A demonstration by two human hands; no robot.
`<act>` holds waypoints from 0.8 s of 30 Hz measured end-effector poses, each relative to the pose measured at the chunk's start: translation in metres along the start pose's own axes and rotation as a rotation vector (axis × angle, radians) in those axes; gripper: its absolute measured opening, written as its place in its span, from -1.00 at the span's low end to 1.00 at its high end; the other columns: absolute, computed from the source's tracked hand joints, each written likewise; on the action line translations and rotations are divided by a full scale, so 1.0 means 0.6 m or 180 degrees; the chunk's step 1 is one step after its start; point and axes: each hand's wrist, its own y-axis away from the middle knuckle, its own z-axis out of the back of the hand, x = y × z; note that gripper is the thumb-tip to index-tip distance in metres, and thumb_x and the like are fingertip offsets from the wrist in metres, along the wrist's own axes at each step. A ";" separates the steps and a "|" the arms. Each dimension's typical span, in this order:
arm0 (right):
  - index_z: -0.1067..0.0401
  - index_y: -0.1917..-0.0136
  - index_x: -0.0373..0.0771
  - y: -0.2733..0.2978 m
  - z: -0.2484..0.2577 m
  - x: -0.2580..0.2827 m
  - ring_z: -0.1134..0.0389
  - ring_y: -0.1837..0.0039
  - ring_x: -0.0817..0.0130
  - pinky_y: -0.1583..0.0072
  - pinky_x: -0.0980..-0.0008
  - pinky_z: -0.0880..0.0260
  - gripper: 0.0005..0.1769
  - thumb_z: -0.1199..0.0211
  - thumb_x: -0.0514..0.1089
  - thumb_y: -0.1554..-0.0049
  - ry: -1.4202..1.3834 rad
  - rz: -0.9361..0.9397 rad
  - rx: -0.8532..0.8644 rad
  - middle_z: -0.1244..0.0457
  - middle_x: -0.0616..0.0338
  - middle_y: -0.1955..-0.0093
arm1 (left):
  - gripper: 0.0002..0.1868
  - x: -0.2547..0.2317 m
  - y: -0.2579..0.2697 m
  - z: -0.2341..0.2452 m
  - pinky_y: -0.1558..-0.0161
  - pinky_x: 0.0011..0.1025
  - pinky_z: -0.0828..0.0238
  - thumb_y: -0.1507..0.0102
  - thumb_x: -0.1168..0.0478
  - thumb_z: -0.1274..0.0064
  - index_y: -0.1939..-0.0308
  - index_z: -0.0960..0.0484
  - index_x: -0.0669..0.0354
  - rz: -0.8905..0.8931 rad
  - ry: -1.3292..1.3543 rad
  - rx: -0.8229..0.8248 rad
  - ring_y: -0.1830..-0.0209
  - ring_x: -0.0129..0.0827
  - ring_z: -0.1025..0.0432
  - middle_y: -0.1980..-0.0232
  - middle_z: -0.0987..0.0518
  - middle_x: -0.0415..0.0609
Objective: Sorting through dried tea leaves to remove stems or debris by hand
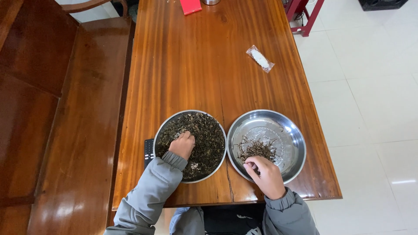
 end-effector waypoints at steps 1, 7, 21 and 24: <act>-0.50 0.07 -0.14 0.000 0.001 0.000 -0.40 0.18 0.46 0.14 0.46 -0.45 -0.87 -0.24 -0.06 -0.21 -0.0003 0.0000 -0.0002 -0.39 0.30 0.19 | -0.90 -0.003 -0.001 0.005 0.54 -0.22 -0.53 -0.26 0.19 -0.11 0.32 -0.57 0.07 -0.0001 -0.0003 0.0000 0.17 -0.27 -0.48 0.14 -0.45 -0.14; -0.49 0.07 -0.15 0.000 -0.001 -0.002 -0.41 0.17 0.45 0.13 0.46 -0.45 -0.86 -0.24 -0.07 -0.21 -0.0065 0.0034 -0.0011 -0.39 0.28 0.18 | -0.86 -0.004 -0.008 0.015 0.40 -0.29 -0.65 -0.26 0.17 -0.20 0.19 -0.61 0.12 0.0061 0.0071 0.0435 0.11 -0.28 -0.51 0.07 -0.54 -0.12; -0.49 0.04 -0.16 0.009 0.005 -0.009 -0.39 0.19 0.47 0.16 0.48 -0.44 -0.86 -0.24 -0.07 -0.22 -0.0137 0.0078 -0.0066 -0.37 0.29 0.20 | -0.77 0.005 0.015 0.088 0.40 -0.35 -0.54 -0.32 0.12 -0.15 0.27 -0.41 0.05 0.0500 0.0953 0.0555 0.37 -0.35 -0.44 0.26 -0.50 -0.18; -0.48 0.04 -0.14 0.012 0.010 -0.013 -0.38 0.17 0.45 0.13 0.45 -0.45 -0.85 -0.23 -0.05 -0.23 -0.0131 -0.0003 -0.0050 -0.36 0.30 0.19 | -0.71 -0.002 0.040 0.075 0.59 -0.38 -0.47 -0.27 0.22 -0.23 0.37 -0.38 0.06 0.0430 0.1268 0.0014 0.59 -0.37 -0.36 0.36 -0.44 -0.19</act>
